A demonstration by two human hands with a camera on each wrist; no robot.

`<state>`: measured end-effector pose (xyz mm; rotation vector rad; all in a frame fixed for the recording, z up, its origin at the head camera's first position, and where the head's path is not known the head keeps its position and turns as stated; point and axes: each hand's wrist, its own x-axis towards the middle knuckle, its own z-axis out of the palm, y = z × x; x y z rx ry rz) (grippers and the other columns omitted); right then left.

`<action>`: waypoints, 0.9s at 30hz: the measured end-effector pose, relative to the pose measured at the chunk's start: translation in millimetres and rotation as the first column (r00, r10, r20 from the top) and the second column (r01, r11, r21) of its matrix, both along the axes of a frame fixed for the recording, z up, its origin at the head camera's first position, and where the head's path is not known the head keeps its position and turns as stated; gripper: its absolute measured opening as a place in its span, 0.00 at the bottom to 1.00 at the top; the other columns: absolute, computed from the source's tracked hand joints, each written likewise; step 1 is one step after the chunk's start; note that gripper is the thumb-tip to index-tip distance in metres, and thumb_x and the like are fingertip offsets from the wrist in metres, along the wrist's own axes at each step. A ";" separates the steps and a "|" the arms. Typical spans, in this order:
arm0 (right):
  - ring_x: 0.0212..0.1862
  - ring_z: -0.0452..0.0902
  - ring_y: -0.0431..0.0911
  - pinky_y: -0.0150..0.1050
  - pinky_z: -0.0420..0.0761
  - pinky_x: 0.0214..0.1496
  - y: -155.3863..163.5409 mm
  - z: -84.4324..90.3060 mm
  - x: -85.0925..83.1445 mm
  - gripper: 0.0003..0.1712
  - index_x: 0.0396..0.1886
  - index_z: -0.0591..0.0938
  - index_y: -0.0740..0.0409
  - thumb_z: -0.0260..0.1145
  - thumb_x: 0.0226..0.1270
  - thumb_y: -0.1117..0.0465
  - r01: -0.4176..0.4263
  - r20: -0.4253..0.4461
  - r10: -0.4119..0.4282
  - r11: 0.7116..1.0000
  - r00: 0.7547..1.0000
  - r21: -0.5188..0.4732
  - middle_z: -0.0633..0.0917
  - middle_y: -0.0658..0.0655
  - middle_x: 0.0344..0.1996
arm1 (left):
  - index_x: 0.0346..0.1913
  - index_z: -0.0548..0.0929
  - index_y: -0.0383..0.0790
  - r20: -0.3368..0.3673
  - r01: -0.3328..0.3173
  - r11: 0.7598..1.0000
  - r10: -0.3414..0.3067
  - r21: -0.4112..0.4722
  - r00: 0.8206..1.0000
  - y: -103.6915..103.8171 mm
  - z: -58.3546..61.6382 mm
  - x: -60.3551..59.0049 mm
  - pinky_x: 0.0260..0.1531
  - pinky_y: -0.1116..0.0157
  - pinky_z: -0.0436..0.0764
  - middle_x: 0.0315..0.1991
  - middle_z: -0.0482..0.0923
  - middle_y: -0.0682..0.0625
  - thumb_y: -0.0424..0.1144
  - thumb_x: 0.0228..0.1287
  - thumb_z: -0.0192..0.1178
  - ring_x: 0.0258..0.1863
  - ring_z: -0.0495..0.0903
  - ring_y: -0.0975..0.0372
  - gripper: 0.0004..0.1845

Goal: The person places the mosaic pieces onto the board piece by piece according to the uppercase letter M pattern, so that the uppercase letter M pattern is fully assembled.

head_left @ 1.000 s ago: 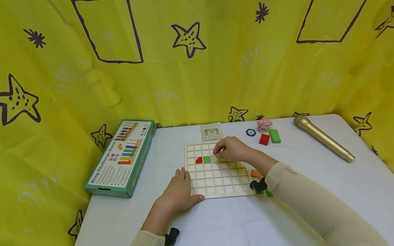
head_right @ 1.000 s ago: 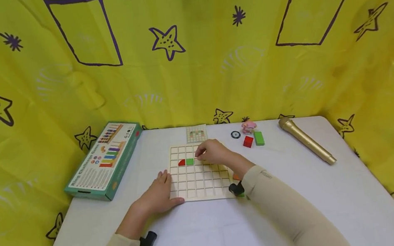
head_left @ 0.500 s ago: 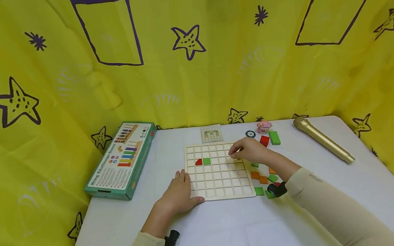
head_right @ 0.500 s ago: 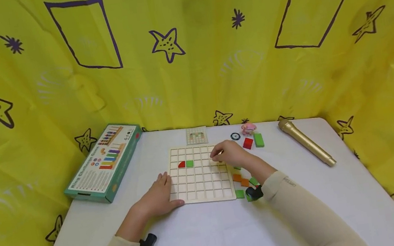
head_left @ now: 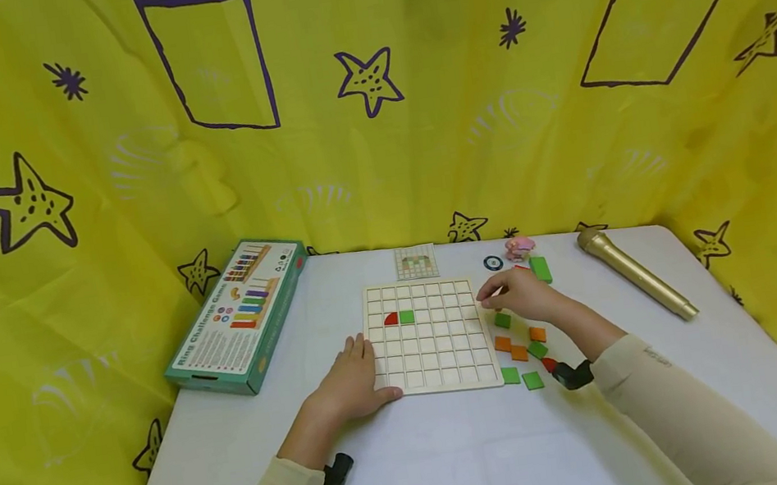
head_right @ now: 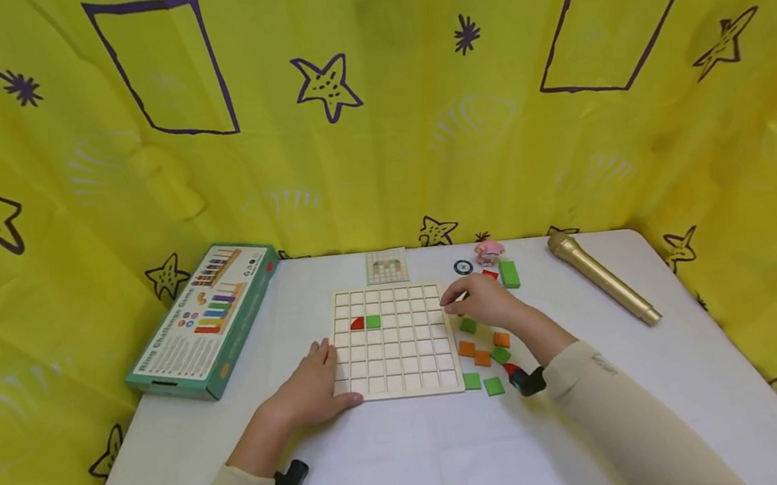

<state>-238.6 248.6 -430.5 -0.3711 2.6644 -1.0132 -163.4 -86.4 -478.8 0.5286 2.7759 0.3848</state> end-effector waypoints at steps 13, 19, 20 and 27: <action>0.37 0.78 0.49 0.40 0.80 0.40 29.3 -5.8 12.7 0.08 0.44 0.88 0.61 0.69 0.68 0.64 0.015 0.016 -0.016 0.999 1.000 0.038 0.86 0.52 0.36 | 0.74 0.55 0.19 -0.002 0.003 1.000 -0.003 0.005 1.000 0.3 0.8 0.6 0.73 0.49 0.56 0.77 0.50 0.29 0.62 0.63 0.65 0.77 0.48 0.40 0.55; 0.37 0.75 0.49 0.41 0.79 0.40 41.5 -9.6 17.0 0.08 0.44 0.88 0.60 0.70 0.68 0.63 0.050 0.024 -0.051 0.997 0.998 0.062 0.86 0.53 0.37 | 0.74 0.55 0.19 -0.005 0.001 1.000 -0.001 0.021 1.000 0.0 1.0 -0.7 0.73 0.48 0.56 0.77 0.49 0.28 0.62 0.63 0.65 0.77 0.48 0.39 0.55; 0.37 0.75 0.49 0.40 0.79 0.40 43.6 -10.7 17.6 0.08 0.44 0.88 0.60 0.70 0.68 0.63 0.053 0.024 -0.055 0.996 0.998 0.067 0.85 0.53 0.37 | 0.74 0.55 0.19 -0.007 0.001 1.000 -0.001 0.023 1.000 0.0 1.1 -1.1 0.73 0.48 0.56 0.76 0.49 0.28 0.62 0.63 0.65 0.77 0.48 0.39 0.55; 0.39 0.74 0.50 0.41 0.78 0.40 57.2 -19.5 25.5 0.08 0.44 0.89 0.60 0.68 0.68 0.63 0.064 0.045 -0.067 0.996 0.997 0.065 0.85 0.54 0.39 | 0.74 0.54 0.19 0.005 0.003 1.000 -0.004 0.024 1.000 -0.4 1.0 -1.3 0.74 0.48 0.55 0.77 0.49 0.28 0.62 0.64 0.64 0.77 0.47 0.40 0.55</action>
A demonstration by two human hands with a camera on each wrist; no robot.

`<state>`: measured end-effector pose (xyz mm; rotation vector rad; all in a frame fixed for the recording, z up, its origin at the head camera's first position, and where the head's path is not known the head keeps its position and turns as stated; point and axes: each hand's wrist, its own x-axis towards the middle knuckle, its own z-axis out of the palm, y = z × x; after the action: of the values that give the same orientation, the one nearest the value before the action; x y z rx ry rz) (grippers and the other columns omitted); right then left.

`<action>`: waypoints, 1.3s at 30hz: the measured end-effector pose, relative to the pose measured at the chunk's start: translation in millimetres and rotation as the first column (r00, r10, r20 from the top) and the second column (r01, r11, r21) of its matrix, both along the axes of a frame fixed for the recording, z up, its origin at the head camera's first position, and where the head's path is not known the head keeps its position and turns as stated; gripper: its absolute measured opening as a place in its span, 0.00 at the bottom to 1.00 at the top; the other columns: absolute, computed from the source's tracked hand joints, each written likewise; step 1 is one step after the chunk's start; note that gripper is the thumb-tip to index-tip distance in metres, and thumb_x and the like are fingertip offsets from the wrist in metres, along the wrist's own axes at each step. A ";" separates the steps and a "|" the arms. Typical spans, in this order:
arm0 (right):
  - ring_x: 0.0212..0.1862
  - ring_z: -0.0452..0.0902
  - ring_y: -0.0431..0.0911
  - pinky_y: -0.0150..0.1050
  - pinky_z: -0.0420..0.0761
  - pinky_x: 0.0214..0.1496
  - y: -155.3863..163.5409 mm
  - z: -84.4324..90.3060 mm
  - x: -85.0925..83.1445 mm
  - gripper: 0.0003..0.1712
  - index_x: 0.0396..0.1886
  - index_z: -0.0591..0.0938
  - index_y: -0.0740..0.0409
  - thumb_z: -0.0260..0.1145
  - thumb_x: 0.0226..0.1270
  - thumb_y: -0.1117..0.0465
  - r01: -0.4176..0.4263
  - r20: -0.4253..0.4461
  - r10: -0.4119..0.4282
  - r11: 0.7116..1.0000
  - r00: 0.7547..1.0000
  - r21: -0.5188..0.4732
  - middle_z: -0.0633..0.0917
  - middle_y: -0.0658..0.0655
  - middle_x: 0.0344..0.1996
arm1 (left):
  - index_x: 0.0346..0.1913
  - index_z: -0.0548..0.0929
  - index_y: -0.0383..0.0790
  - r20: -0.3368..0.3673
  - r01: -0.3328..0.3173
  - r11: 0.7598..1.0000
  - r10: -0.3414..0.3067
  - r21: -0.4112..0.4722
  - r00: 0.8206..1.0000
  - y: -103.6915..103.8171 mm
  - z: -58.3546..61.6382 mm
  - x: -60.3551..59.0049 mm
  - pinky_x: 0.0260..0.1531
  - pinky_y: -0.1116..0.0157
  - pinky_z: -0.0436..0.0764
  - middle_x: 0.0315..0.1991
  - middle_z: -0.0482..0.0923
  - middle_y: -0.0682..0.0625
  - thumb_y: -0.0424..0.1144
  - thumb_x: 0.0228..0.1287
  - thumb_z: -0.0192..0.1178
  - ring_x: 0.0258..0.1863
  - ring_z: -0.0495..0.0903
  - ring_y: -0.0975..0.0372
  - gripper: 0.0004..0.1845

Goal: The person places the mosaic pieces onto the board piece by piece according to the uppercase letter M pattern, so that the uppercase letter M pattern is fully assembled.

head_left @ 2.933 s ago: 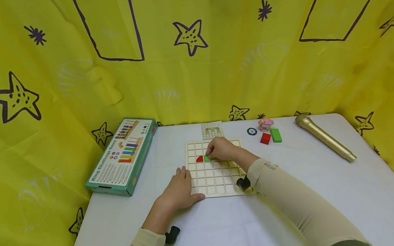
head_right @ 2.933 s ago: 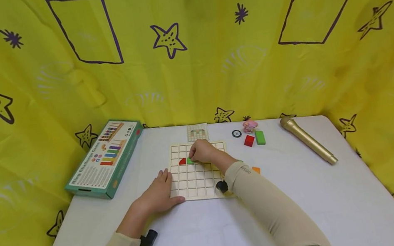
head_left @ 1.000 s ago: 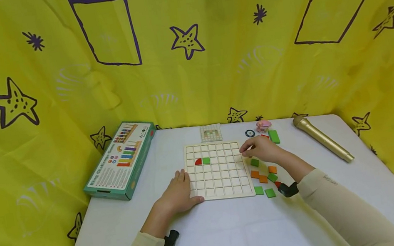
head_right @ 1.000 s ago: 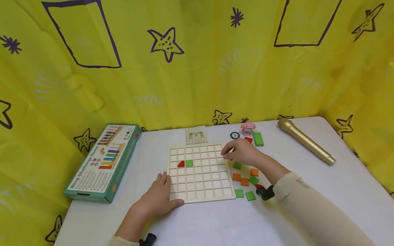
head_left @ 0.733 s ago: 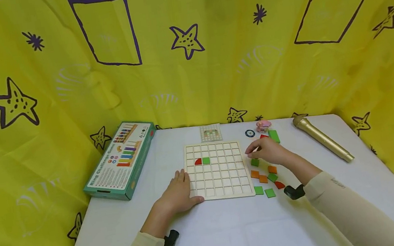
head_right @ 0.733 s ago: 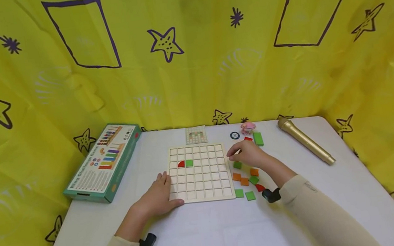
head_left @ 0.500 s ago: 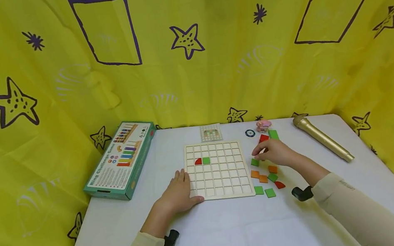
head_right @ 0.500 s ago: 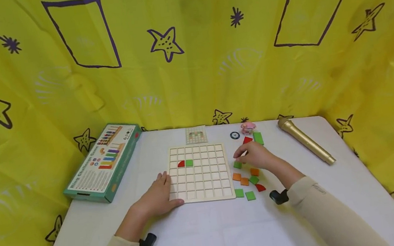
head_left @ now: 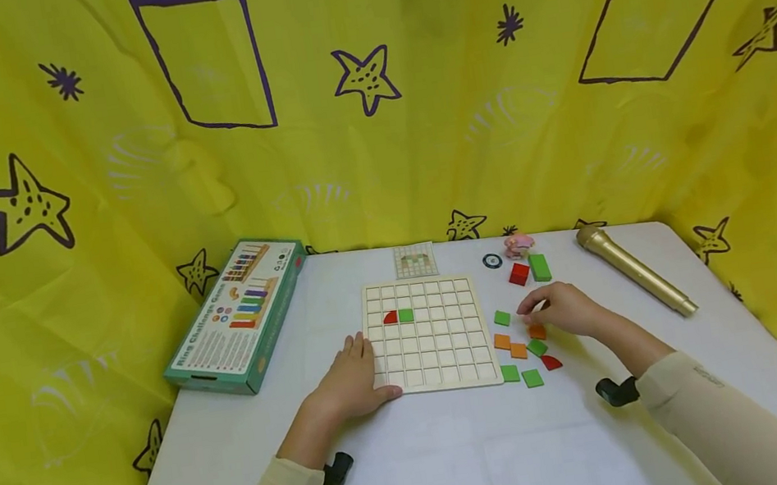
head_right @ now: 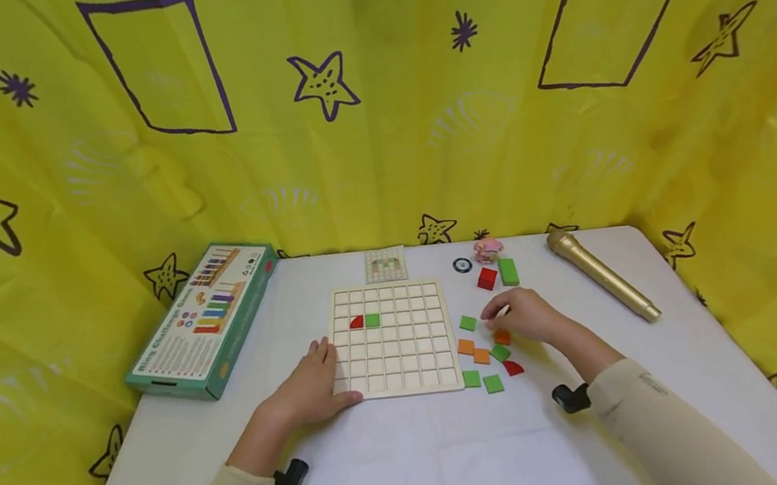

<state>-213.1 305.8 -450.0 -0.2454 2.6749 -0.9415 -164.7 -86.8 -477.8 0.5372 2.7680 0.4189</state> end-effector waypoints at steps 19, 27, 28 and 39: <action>0.40 0.73 0.50 0.41 0.77 0.42 14.3 -11.9 14.9 0.14 0.47 0.87 0.63 0.72 0.61 0.68 0.009 0.089 -0.009 1.000 0.996 0.000 0.84 0.56 0.40 | 0.75 0.54 0.20 0.006 -0.014 1.000 0.014 0.001 1.000 -0.3 0.6 2.2 0.74 0.48 0.54 0.77 0.48 0.29 0.62 0.63 0.65 0.77 0.46 0.40 0.56; 0.41 0.72 0.51 0.41 0.77 0.42 15.1 -14.4 11.6 0.15 0.49 0.86 0.64 0.71 0.61 0.69 0.014 0.103 -0.013 1.000 0.995 -0.003 0.82 0.56 0.39 | 0.75 0.54 0.20 -0.001 -0.016 1.000 0.016 0.007 1.000 -1.1 -2.1 0.4 0.74 0.49 0.55 0.77 0.48 0.29 0.62 0.63 0.65 0.77 0.46 0.40 0.56; 0.41 0.72 0.51 0.41 0.77 0.42 15.1 -14.4 11.5 0.15 0.49 0.86 0.64 0.71 0.61 0.69 0.013 0.104 -0.012 1.000 0.994 -0.004 0.82 0.56 0.39 | 0.75 0.54 0.20 -0.002 -0.014 1.000 0.014 0.003 1.000 -1.2 -2.2 0.3 0.74 0.49 0.55 0.77 0.48 0.29 0.62 0.63 0.65 0.77 0.46 0.40 0.56; 0.40 0.72 0.50 0.41 0.76 0.42 14.0 -18.8 10.9 0.12 0.45 0.84 0.62 0.72 0.61 0.69 -0.024 0.089 0.024 1.000 0.996 0.001 0.80 0.54 0.36 | 0.75 0.54 0.20 0.002 -0.016 1.000 0.016 -0.004 1.000 -0.9 -1.9 2.5 0.74 0.48 0.55 0.77 0.49 0.29 0.62 0.63 0.65 0.77 0.47 0.40 0.56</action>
<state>-202.2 319.8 -468.8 -0.2292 2.5865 -0.9203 -162.2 -87.7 -479.7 0.5144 2.7726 0.4177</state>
